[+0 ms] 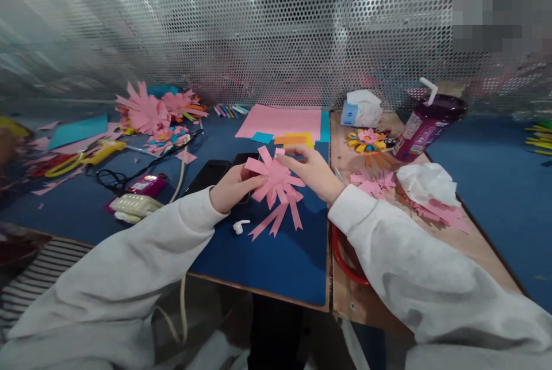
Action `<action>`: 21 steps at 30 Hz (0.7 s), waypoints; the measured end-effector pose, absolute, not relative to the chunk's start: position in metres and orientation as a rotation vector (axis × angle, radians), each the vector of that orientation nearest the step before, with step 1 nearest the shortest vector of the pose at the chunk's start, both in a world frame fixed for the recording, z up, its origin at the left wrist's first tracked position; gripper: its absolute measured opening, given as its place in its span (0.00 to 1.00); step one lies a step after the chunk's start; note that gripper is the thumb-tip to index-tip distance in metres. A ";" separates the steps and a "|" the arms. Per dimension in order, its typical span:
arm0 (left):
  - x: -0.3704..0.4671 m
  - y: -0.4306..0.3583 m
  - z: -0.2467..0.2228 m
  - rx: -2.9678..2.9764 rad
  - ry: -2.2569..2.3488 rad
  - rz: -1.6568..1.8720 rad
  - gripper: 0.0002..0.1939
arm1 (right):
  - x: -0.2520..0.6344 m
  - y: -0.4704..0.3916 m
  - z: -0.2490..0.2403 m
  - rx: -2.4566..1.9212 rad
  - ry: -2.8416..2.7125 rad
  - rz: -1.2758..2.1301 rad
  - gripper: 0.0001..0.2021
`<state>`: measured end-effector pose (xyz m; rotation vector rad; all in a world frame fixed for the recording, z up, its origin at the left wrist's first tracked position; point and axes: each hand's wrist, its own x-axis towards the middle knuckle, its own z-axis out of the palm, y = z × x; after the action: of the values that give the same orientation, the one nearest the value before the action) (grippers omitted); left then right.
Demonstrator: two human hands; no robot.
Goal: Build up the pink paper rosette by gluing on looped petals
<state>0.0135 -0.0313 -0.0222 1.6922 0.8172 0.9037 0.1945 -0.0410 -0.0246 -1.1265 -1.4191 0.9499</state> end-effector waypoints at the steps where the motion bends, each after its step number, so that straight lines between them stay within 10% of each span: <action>1: 0.014 -0.031 -0.023 1.704 0.810 0.899 0.06 | 0.194 -0.042 -0.024 -1.123 -1.414 0.954 0.15; 21: 0.013 -0.030 -0.025 1.755 0.844 0.880 0.09 | 0.196 -0.041 -0.025 -1.122 -1.492 0.885 0.14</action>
<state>0.0128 -0.0296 -0.0250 1.7550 0.8440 0.8803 0.1965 -0.0410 -0.0247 -1.1222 -1.4922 0.8847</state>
